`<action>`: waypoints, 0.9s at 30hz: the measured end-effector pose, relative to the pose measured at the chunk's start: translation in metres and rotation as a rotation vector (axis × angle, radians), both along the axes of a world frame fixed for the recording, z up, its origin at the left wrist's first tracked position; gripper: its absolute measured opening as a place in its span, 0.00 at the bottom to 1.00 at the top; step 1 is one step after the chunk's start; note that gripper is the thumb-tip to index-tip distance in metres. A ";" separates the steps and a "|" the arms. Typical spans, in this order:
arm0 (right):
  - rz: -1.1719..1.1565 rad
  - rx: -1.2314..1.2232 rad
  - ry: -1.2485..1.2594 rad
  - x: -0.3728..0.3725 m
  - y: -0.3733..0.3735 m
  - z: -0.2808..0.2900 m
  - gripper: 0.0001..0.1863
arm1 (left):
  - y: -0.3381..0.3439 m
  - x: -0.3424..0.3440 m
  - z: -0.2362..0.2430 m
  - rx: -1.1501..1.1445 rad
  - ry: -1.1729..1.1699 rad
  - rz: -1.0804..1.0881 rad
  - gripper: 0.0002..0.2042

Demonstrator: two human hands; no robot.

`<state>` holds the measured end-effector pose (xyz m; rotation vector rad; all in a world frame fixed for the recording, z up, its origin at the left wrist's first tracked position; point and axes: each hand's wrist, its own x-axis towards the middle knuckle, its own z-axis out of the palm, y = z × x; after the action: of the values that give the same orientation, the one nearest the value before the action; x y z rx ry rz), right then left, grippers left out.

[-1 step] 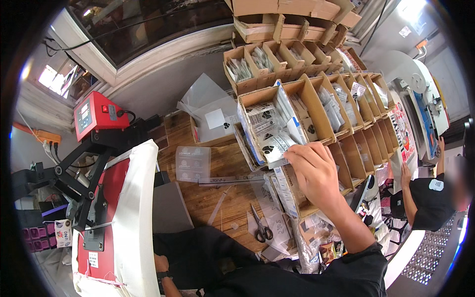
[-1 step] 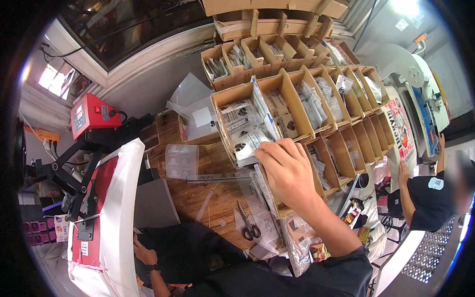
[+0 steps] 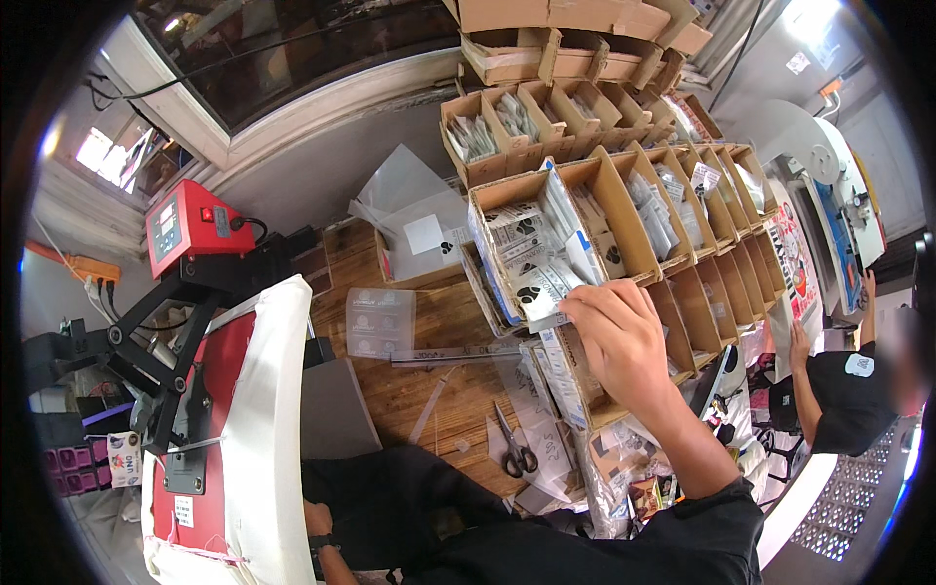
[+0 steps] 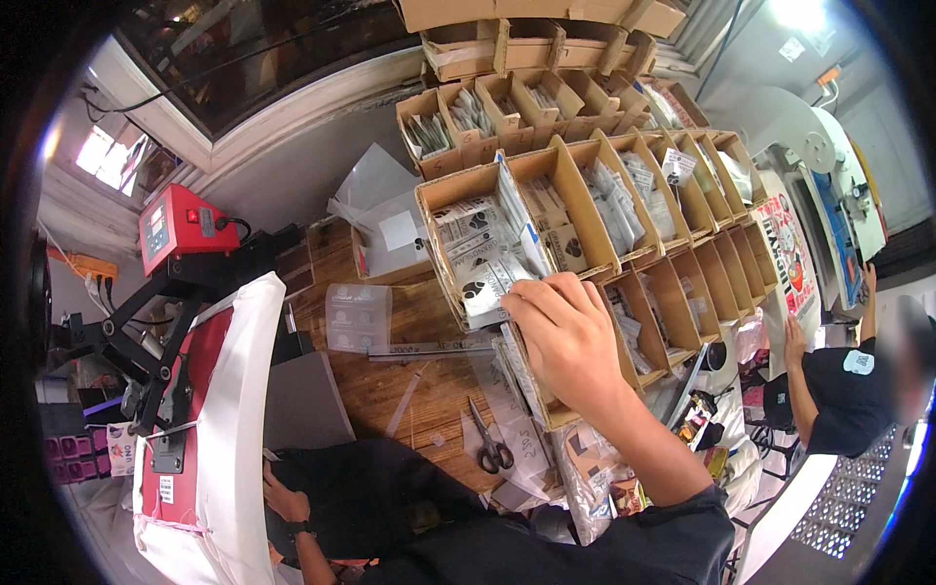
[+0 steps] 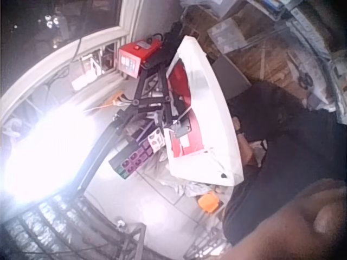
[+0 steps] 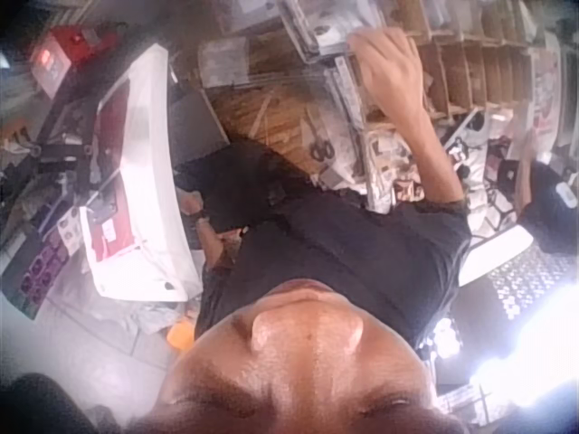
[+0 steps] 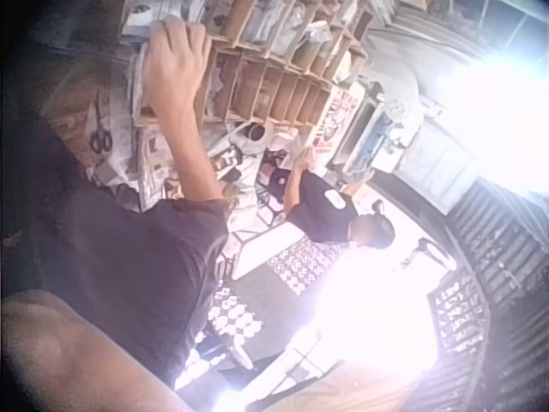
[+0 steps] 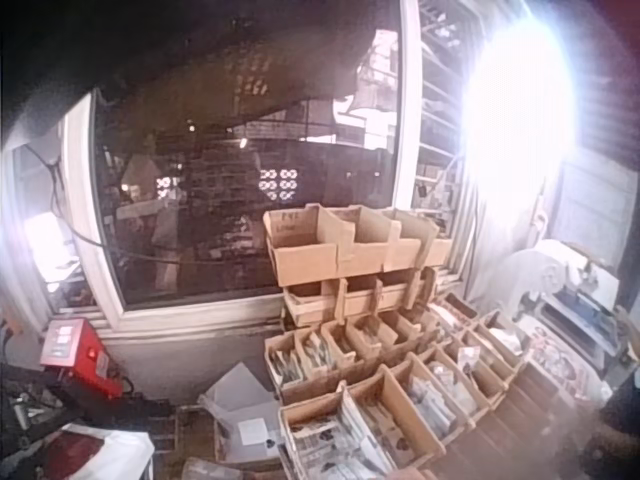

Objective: The person lays a black sweatshirt on a wooden table and smooths it out. They use scissors to cut the tag off the sweatshirt. The person then cuts a piece of paper and places it into a cardboard organizer box.

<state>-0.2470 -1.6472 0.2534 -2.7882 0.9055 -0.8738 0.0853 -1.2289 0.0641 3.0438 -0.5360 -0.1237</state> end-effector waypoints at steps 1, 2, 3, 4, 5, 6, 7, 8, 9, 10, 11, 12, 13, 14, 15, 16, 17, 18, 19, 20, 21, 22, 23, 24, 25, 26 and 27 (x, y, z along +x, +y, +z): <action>-0.003 -0.005 0.002 0.000 0.000 0.001 0.11 | 0.000 0.000 -0.001 -0.007 -0.006 -0.007 0.43; -0.005 -0.010 0.003 0.000 0.000 0.002 0.11 | 0.000 0.000 -0.001 -0.013 -0.011 -0.014 0.43; -0.009 -0.013 0.003 -0.001 0.000 0.003 0.10 | 0.000 0.000 0.000 -0.015 -0.013 -0.019 0.43; 0.000 -0.003 0.002 0.001 -0.001 0.004 0.09 | 0.000 0.000 0.000 -0.007 -0.010 -0.013 0.43; 0.008 0.007 0.001 0.004 -0.004 0.007 0.08 | 0.000 -0.001 0.001 0.000 -0.006 -0.006 0.43; 0.012 0.018 0.001 0.006 -0.007 0.009 0.07 | 0.000 0.000 0.001 0.017 0.006 0.007 0.43; 0.023 0.026 0.000 0.008 -0.011 0.009 0.06 | 0.001 0.001 0.000 0.024 0.007 0.009 0.43; 0.035 0.036 -0.001 0.011 -0.017 0.009 0.06 | 0.002 0.002 -0.002 0.033 0.008 0.010 0.43; 0.049 0.043 -0.005 0.013 -0.023 0.009 0.05 | 0.005 0.004 -0.004 0.030 -0.003 0.001 0.43; 0.094 0.076 -0.025 0.016 -0.028 0.010 0.03 | 0.009 0.006 -0.005 0.027 0.003 -0.024 0.43; 0.105 0.127 0.058 0.019 -0.034 0.013 0.03 | 0.013 0.006 -0.006 0.024 0.010 -0.048 0.43; 0.125 0.178 0.137 0.024 -0.039 0.015 0.04 | 0.016 0.005 0.002 0.020 0.028 -0.079 0.43; 0.146 0.229 0.216 0.030 -0.044 0.016 0.05 | 0.019 0.002 0.012 0.013 0.033 -0.102 0.43; 0.134 0.200 0.196 0.029 -0.051 0.013 0.08 | 0.012 0.004 0.020 0.002 0.047 -0.154 0.42; 0.122 0.170 0.177 0.029 -0.059 0.003 0.10 | 0.006 0.002 0.030 -0.013 0.047 -0.197 0.41; 0.123 0.138 0.154 0.029 -0.063 -0.001 0.13 | 0.002 -0.004 0.042 -0.042 0.042 -0.200 0.39; 0.142 0.165 0.182 0.030 -0.061 0.003 0.15 | 0.002 -0.011 0.054 -0.069 0.036 -0.192 0.37; 0.172 0.190 0.207 0.033 -0.056 0.009 0.16 | 0.005 -0.028 0.066 -0.109 0.028 -0.146 0.35; 0.207 0.213 0.235 0.037 -0.049 0.013 0.18 | 0.007 -0.047 0.072 -0.179 0.055 -0.173 0.31; 0.189 0.121 0.211 0.027 -0.039 0.006 0.17 | 0.000 -0.061 0.076 -0.245 0.096 -0.227 0.27; 0.203 0.103 0.234 0.026 -0.029 0.003 0.15 | -0.001 -0.083 0.080 -0.345 0.161 -0.330 0.22; 0.170 0.093 0.271 0.011 -0.021 0.000 0.15 | -0.020 -0.101 0.083 -0.436 0.307 -0.522 0.17; 0.162 0.081 0.296 0.005 -0.016 -0.006 0.15 | -0.040 -0.122 0.089 -0.523 0.438 -0.693 0.13; 0.153 -0.081 0.220 0.007 -0.017 -0.017 0.08 | -0.066 -0.147 0.106 -0.572 0.561 -0.702 0.10; 0.159 -0.089 0.232 0.004 -0.021 -0.020 0.07 | -0.101 -0.167 0.122 -0.619 0.698 -0.729 0.07; 0.176 -0.099 0.240 0.004 -0.026 -0.018 0.06 | -0.129 -0.176 0.130 -0.721 0.670 -0.846 0.07; 0.196 -0.115 0.245 0.005 -0.028 -0.013 0.06 | -0.157 -0.180 0.137 -0.827 0.633 -0.962 0.07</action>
<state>-0.2424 -1.6747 0.2400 -3.0669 0.6092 -0.5826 -0.0949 -1.3861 0.2016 1.6244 -1.4361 -0.6540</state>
